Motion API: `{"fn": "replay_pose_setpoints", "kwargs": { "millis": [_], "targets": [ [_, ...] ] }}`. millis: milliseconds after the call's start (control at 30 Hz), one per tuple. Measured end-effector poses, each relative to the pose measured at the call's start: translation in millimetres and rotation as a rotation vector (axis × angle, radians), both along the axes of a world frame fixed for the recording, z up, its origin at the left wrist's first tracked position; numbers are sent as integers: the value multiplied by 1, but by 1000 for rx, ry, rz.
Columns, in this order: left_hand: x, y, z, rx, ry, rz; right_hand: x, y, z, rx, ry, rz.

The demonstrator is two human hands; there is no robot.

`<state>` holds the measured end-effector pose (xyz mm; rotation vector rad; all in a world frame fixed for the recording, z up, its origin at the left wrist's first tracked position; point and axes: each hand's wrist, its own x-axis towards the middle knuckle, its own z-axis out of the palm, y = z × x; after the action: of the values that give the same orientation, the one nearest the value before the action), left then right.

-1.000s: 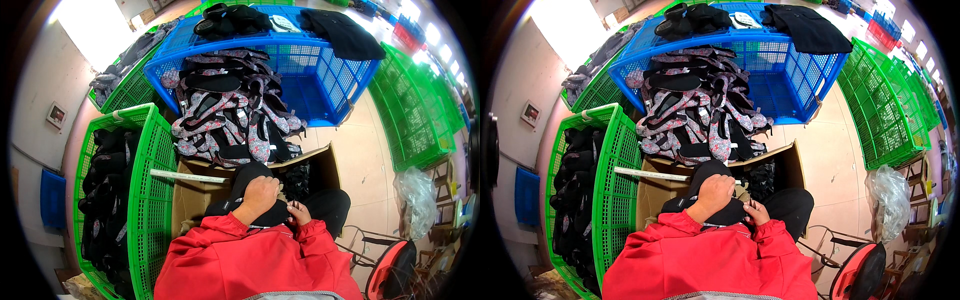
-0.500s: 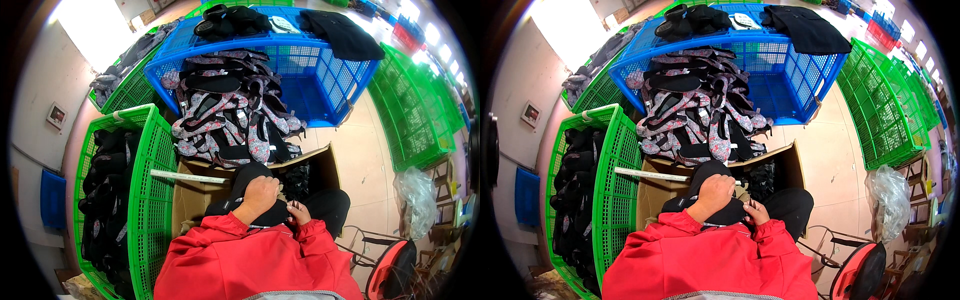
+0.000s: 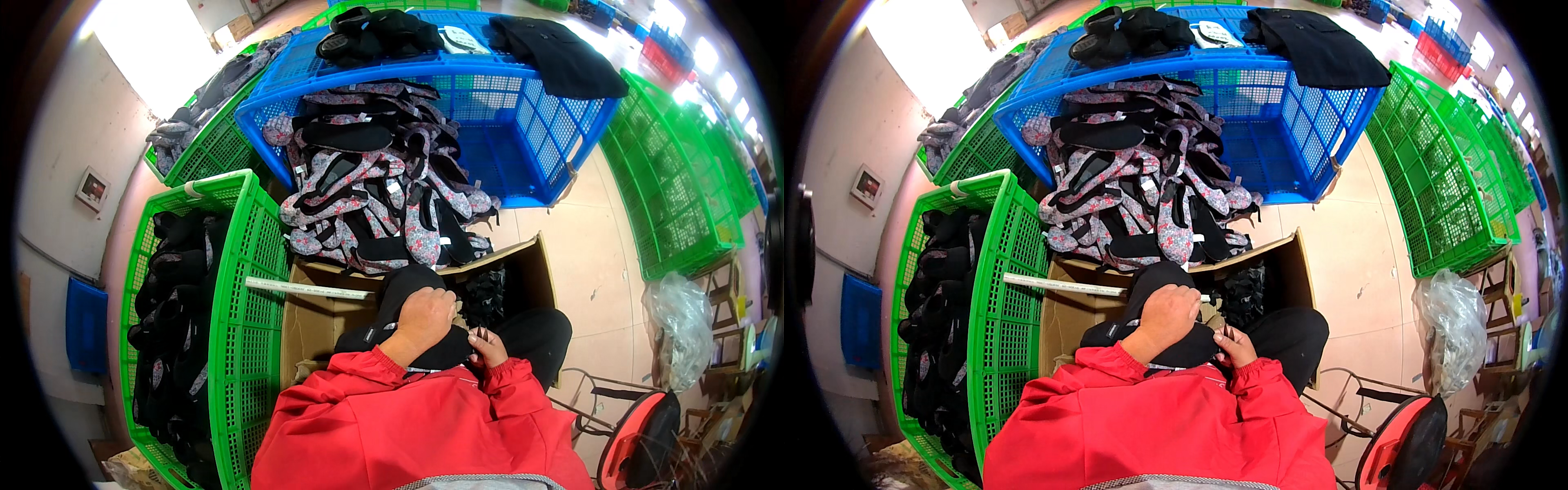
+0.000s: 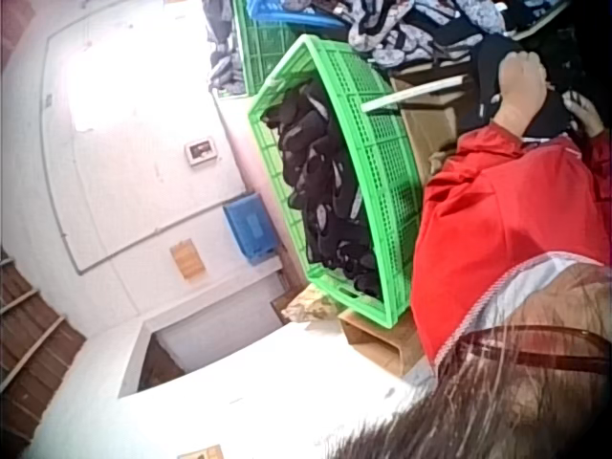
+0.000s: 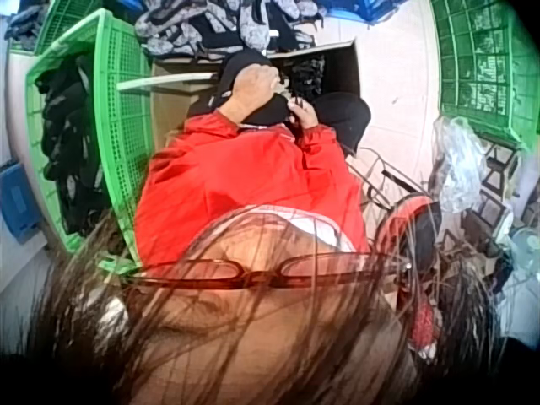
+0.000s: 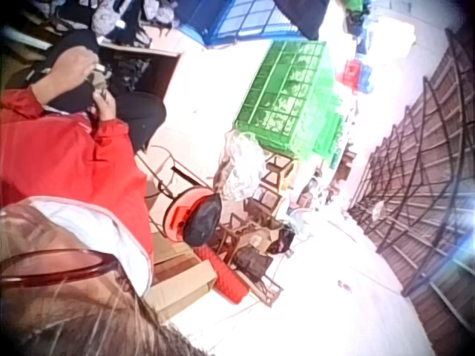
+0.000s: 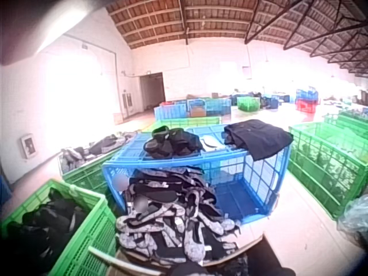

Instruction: The person sits on the floor and assembles slipper components by hand. They pick up a patterned fabric upper and a black sole, align the edges, and press them together to attach the parts. The person handles the items one at a time, manipulating the fabric to fit the sole.

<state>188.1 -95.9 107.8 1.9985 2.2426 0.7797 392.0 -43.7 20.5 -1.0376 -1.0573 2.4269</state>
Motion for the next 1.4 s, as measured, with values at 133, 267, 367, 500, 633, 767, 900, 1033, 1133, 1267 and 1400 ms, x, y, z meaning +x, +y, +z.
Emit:
{"fn": "replay_pose_setpoints", "kwargs": {
  "millis": [133, 267, 367, 500, 633, 767, 900, 1033, 1133, 1267, 1400],
  "targets": [
    [7, -17, 7, -128, -21, -16, 3, -2, -7, 7, -4, -14],
    [8, -44, 38, -323, 23, -81, 4, -2, 7, -15, 5, 41],
    [6, -58, 51, -438, 39, -132, 6, -4, 9, 7, 27, 166],
    [8, -72, 72, -534, 14, -167, 7, -10, 10, 0, 142, 278],
    [9, -86, 80, -458, 13, -234, 12, -10, 16, 19, 201, 401],
    [19, -96, 97, -241, 74, -273, 17, -13, 24, -126, 384, 390],
    [26, -95, 113, 2, 115, -241, 16, -19, 46, -17, 362, 294],
    [25, -84, 111, 277, 194, -308, 7, -19, 86, 42, 190, 23],
    [27, -75, 94, 448, 247, -368, 13, -13, 89, 20, 184, 10],
    [29, -67, 75, 560, 225, -403, -1, -23, 92, 34, 159, -196],
    [26, -69, 48, 571, 220, -364, -6, -33, 101, -79, 163, -258]
  ]
}}
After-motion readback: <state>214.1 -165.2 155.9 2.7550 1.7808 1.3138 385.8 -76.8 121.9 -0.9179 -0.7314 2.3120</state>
